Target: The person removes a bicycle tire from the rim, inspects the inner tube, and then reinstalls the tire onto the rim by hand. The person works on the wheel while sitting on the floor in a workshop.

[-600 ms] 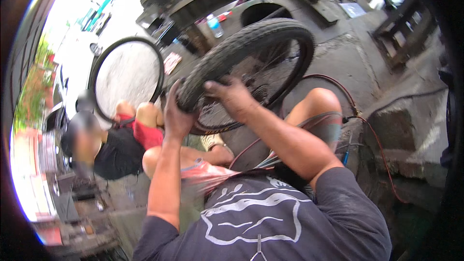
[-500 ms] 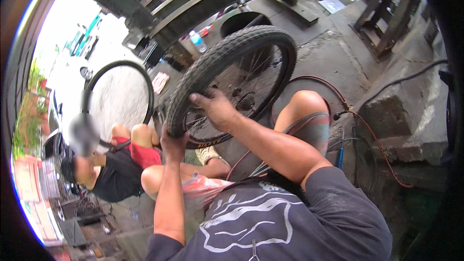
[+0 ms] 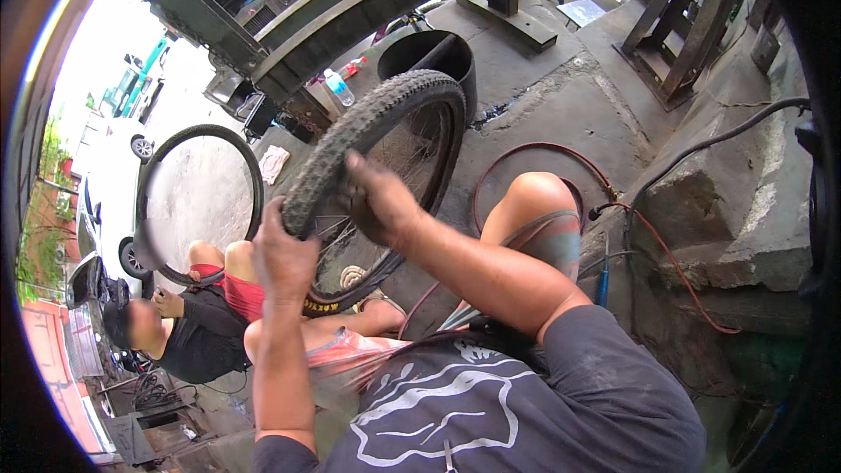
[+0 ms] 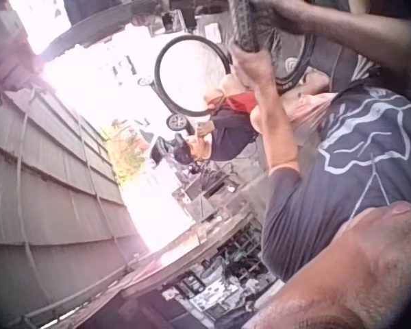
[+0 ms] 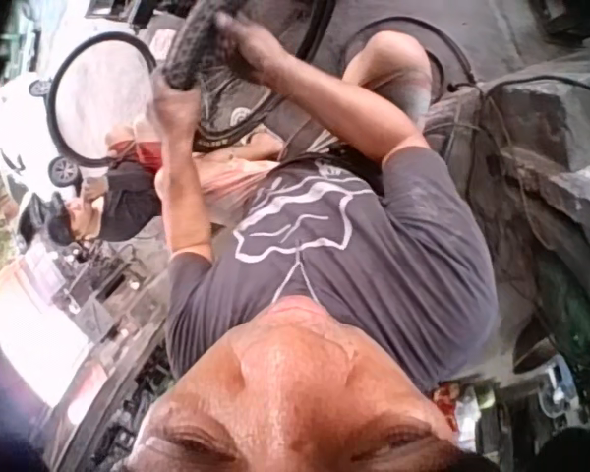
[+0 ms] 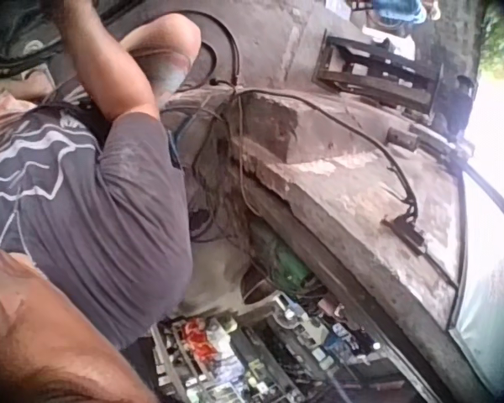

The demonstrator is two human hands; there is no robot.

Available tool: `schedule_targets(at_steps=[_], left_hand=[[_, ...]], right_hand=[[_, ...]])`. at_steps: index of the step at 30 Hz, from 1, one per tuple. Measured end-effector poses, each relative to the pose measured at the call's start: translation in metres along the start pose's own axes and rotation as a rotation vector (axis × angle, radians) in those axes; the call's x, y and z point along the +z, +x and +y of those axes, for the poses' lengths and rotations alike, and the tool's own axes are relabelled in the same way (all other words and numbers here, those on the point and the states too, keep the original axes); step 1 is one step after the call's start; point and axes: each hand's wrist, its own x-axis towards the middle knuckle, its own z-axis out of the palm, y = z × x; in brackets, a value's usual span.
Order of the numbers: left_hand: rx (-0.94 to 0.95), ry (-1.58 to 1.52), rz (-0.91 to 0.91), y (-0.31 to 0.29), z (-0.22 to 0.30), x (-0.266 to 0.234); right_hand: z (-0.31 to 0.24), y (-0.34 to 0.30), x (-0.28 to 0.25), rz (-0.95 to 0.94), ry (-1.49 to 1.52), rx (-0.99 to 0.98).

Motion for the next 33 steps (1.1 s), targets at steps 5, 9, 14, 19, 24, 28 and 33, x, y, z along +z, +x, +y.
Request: schedule_targets(at_steps=[5, 9, 14, 19, 24, 28, 33], left_hand=[[0.043, 0.065, -0.053, 0.018, 0.015, 0.008], [0.204, -0.331, -0.343, 0.019, -0.030, -0.022], [-0.033, -0.397, -0.411, -0.009, -0.110, 0.003], [-0.061, -0.362, -0.386, -0.003, -0.079, 0.007], [-0.044, -0.545, -0.500, -0.001, -0.081, 0.008], [-0.056, -0.749, -0.664, 0.019, -0.090, 0.004], [0.071, -0.539, -0.677, 0.029, -0.070, 0.002]], right_hand=[[0.024, -0.006, -0.008, 0.033, -0.048, 0.058], [0.005, 0.000, -0.009, 0.078, -0.058, 0.077], [0.004, -0.001, 0.002, 0.034, 0.007, -0.001], [0.042, -0.020, -0.004, 0.040, -0.276, 0.063], [0.051, -0.022, -0.021, 0.002, -0.440, 0.219], [0.049, -0.025, -0.019, 0.005, -0.446, 0.255], [0.073, -0.036, -0.053, -0.065, -0.418, 0.564]])
